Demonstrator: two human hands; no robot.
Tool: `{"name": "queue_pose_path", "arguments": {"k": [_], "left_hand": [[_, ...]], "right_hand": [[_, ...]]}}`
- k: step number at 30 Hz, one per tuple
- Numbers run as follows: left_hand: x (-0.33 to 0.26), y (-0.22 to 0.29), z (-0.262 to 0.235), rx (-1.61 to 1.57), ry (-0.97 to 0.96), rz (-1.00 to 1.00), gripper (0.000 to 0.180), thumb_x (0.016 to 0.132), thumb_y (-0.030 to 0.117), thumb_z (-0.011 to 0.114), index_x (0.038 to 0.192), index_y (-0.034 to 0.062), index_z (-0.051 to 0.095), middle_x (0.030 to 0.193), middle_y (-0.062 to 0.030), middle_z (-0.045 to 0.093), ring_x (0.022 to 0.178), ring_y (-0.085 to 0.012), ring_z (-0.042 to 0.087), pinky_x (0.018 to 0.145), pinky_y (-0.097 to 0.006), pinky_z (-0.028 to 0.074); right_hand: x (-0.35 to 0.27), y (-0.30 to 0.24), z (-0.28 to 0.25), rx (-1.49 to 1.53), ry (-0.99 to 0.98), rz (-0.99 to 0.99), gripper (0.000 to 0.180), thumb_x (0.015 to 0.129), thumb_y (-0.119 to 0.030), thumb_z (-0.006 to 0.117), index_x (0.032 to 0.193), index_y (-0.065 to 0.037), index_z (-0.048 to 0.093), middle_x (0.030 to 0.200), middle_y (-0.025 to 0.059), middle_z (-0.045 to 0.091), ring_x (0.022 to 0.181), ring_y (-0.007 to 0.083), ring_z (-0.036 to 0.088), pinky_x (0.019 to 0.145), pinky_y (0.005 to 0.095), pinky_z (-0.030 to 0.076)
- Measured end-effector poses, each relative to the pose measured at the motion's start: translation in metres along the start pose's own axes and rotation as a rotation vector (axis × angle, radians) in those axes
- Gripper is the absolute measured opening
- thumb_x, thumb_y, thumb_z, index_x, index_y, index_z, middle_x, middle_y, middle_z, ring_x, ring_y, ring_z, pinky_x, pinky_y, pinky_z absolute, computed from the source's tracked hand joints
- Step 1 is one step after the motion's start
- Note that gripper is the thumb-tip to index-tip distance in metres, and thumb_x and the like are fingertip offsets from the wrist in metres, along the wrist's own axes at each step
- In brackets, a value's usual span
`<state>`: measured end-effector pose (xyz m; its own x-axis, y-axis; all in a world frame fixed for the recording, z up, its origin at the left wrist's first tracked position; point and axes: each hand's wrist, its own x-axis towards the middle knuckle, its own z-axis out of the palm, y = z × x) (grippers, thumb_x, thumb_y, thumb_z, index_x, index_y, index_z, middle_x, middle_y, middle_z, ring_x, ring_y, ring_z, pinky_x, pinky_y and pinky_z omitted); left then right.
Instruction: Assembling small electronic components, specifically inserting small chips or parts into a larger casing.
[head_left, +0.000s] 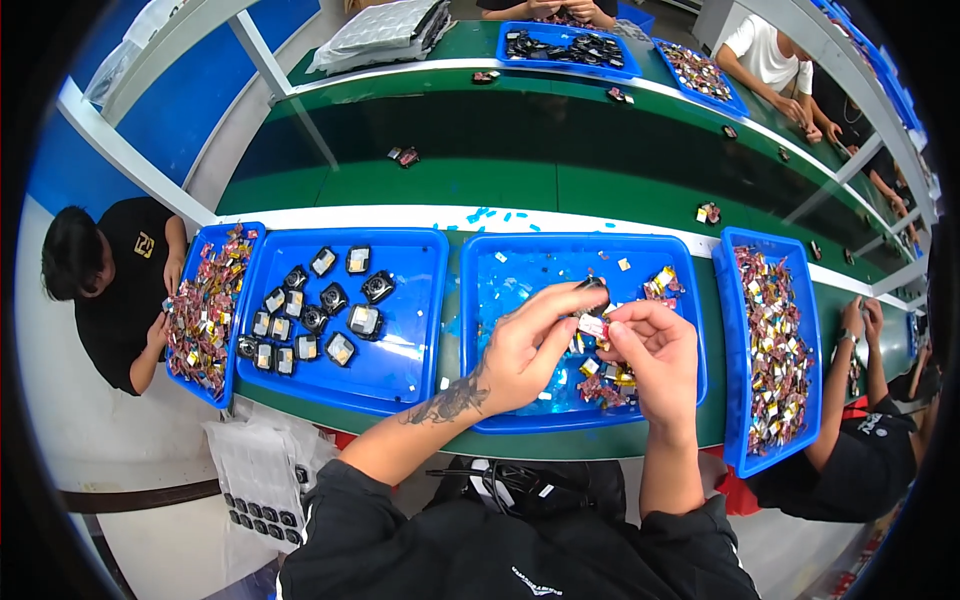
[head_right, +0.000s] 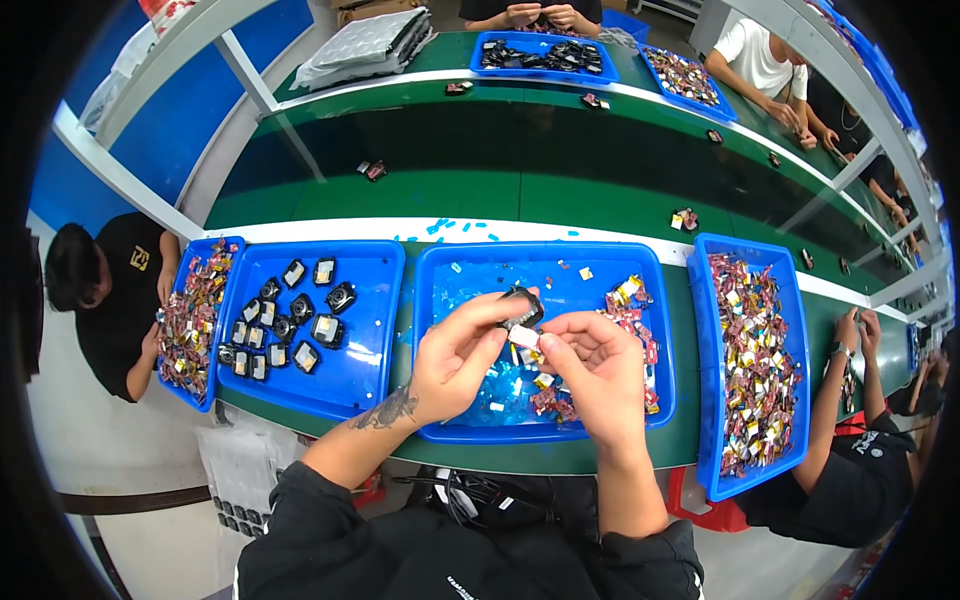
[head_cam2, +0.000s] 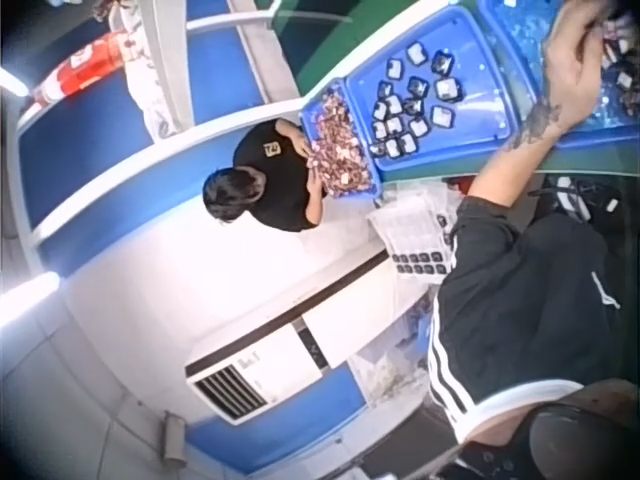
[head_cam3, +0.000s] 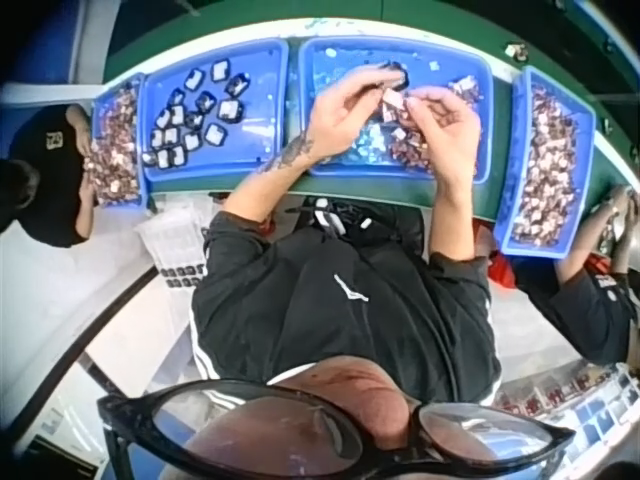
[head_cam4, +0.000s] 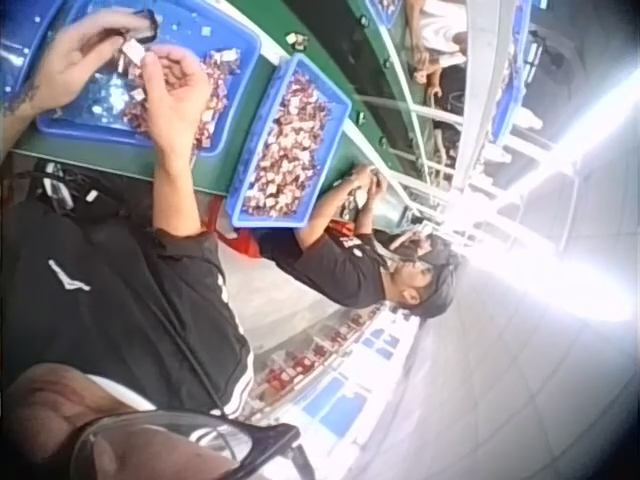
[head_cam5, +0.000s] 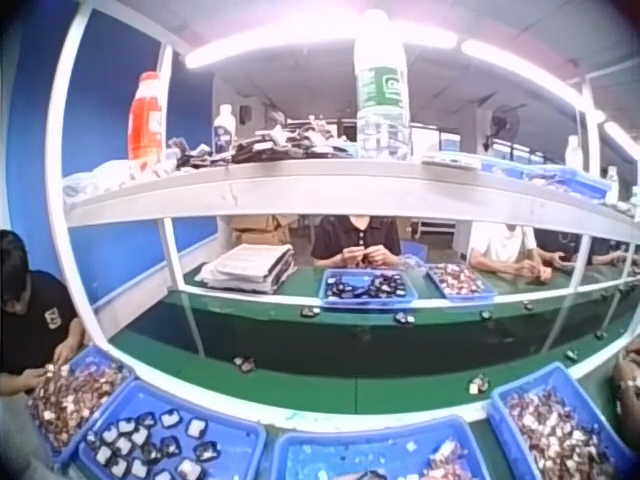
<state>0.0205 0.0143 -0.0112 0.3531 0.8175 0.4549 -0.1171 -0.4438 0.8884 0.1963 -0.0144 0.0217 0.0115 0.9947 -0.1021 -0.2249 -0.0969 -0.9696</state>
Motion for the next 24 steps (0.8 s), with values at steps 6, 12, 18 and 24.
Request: {"name": "queue_pose_path", "arguments": {"k": [6,12,18,24], "left_hand": [[0.005,0.024,-0.005,0.179,-0.076,-0.023,0.035,0.087,-0.011,0.049,0.114,0.0014,0.066,0.123,-0.0208,0.059,0.110,-0.0284,0.061,0.089,-0.033,0.048],[0.004,0.017,-0.006,0.318,-0.093,0.096,0.030,0.082,-0.010,0.060,0.108,0.0018,0.069,0.117,-0.0180,0.063,0.099,-0.0282,0.067,0.081,-0.028,0.053],[-0.002,0.010,-0.002,-0.237,-0.044,-0.431,0.018,0.087,-0.002,0.064,0.104,-0.0083,0.067,0.107,-0.0181,0.066,0.097,-0.0210,0.066,0.078,-0.033,0.057],[-0.002,0.001,-0.003,-0.472,-0.061,-0.552,0.022,0.090,-0.002,0.060,0.110,-0.0101,0.063,0.106,-0.0186,0.066,0.100,-0.0239,0.066,0.087,-0.035,0.057]], "right_hand": [[0.003,-0.003,-0.011,-0.063,-0.101,0.025,0.004,0.089,-0.004,0.063,0.091,-0.001,0.061,0.079,0.0016,0.063,0.069,0.0058,0.059,0.065,0.0212,0.054],[0.003,-0.009,-0.008,0.093,-0.149,0.175,0.005,0.092,-0.008,0.060,0.093,-0.003,0.059,0.085,0.0002,0.060,0.077,0.0052,0.058,0.063,0.0212,0.052],[-0.005,-0.001,-0.013,-0.023,-0.162,-0.064,0.008,0.093,-0.007,0.058,0.099,-0.003,0.054,0.091,0.0012,0.056,0.085,0.0056,0.055,0.071,0.0220,0.051],[-0.012,0.001,0.006,-0.101,-0.026,-0.192,0.022,0.087,0.004,0.063,0.105,-0.001,0.051,0.094,0.0034,0.056,0.086,0.0071,0.056,0.071,0.0201,0.048]]}}
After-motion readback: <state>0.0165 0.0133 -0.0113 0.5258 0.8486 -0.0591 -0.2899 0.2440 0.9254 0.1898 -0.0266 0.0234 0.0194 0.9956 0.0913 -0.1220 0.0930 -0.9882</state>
